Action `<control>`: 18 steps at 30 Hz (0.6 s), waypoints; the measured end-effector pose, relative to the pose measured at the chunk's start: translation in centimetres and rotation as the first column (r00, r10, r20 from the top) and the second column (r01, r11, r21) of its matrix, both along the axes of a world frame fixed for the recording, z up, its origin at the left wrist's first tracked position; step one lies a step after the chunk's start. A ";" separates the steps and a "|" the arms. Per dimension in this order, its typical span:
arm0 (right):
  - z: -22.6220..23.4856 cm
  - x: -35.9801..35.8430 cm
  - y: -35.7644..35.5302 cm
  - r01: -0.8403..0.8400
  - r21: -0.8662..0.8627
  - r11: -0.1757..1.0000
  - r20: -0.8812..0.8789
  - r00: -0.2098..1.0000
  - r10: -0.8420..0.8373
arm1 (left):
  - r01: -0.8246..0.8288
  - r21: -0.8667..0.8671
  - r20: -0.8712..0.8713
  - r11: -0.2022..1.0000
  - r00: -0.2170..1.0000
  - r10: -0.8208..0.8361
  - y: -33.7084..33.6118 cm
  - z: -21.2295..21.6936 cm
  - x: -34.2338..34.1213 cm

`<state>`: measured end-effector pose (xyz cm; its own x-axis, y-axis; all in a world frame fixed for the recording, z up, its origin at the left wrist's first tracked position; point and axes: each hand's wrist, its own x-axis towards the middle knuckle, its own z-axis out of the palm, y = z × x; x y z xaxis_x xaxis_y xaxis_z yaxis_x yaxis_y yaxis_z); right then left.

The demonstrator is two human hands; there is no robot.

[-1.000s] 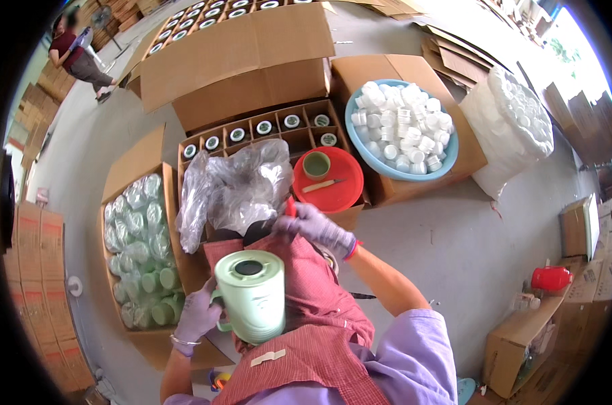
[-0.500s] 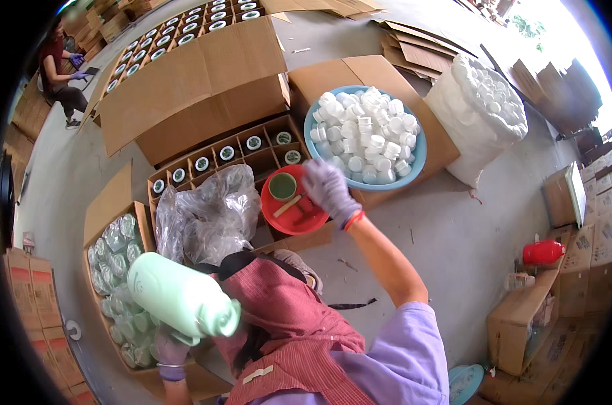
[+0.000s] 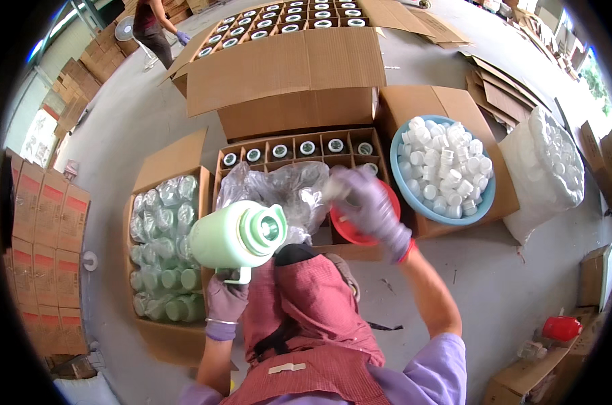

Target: The person assembles light green thermos flasks by inserting internal components and attaching lids. They then wrap each completed unit in plastic and place it into a cardboard box. The person also handles cardboard dividers and other packaging materials in a warehouse setting.

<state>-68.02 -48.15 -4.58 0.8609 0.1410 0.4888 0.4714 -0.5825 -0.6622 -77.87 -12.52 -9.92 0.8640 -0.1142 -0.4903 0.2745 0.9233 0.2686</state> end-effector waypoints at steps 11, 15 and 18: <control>2.4 -4.5 12.7 0.033 0.179 0.983 0.137 0.989 -0.058 | 0.071 0.222 0.169 0.973 0.979 -0.110 -1.3 1.7 -0.9; 2.3 -4.7 14.9 0.052 0.438 0.897 0.064 0.994 -0.089 | 0.054 0.260 0.221 0.964 0.969 -0.114 -0.9 1.2 -0.9; -0.5 -4.0 15.0 0.145 0.534 0.833 -0.055 0.989 -0.137 | 0.053 0.387 0.210 0.921 0.967 -0.144 -1.3 1.4 -0.2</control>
